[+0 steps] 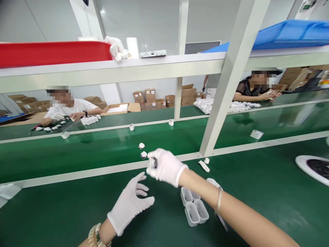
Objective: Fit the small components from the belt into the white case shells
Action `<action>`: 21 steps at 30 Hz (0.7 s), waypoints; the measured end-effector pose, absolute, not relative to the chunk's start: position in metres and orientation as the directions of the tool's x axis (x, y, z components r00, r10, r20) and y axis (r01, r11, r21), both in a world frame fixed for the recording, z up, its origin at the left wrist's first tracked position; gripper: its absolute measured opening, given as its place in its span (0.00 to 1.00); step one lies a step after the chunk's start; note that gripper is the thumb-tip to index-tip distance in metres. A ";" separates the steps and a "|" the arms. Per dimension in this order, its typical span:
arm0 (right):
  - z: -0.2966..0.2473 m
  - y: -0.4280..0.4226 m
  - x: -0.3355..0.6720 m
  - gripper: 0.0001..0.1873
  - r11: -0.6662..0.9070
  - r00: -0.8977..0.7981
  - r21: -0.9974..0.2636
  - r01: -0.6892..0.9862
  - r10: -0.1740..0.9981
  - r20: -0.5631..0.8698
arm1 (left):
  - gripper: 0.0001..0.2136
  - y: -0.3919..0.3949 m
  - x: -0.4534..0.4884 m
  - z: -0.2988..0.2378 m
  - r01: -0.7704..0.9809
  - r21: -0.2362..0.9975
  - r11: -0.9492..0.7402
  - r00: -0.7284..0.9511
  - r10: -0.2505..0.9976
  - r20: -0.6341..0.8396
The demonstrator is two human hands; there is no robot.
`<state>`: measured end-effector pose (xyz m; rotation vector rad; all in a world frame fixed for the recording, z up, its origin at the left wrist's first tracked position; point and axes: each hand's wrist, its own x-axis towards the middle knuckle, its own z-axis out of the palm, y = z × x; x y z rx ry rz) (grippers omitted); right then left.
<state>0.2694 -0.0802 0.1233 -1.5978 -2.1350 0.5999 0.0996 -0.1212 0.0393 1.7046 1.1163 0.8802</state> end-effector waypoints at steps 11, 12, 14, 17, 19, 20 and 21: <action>0.085 0.022 0.349 0.19 -0.027 0.012 -0.321 0.947 0.999 -0.048 | 0.26 -0.155 0.182 0.026 0.516 0.668 -0.536 0.714 0.700 0.010; 0.082 0.026 0.346 0.19 -0.008 -0.010 -0.319 0.948 0.999 -0.053 | 0.25 -0.154 0.185 0.024 0.521 0.655 -0.548 0.723 0.691 0.004; 0.074 0.033 0.336 0.21 0.053 -0.083 -0.337 0.940 0.994 -0.076 | 0.22 -0.153 0.188 0.018 0.531 0.634 -0.562 0.731 0.682 -0.008; 0.057 0.040 0.315 0.21 0.155 -0.225 -0.406 0.900 0.966 -0.129 | 0.17 -0.156 0.191 0.010 0.553 0.609 -0.569 0.737 0.675 -0.038; 0.045 0.042 0.302 0.18 0.190 -0.285 -0.449 0.873 0.946 -0.153 | 0.14 -0.159 0.193 0.005 0.567 0.598 -0.567 0.730 0.682 -0.045; 0.040 0.042 0.297 0.16 0.195 -0.298 -0.464 0.864 0.941 -0.160 | 0.13 -0.160 0.195 0.003 0.571 0.594 -0.566 0.724 0.689 -0.040; 0.037 0.043 0.294 0.14 0.194 -0.303 -0.475 0.858 0.939 -0.164 | 0.11 -0.162 0.195 0.001 0.573 0.593 -0.565 0.719 0.695 -0.033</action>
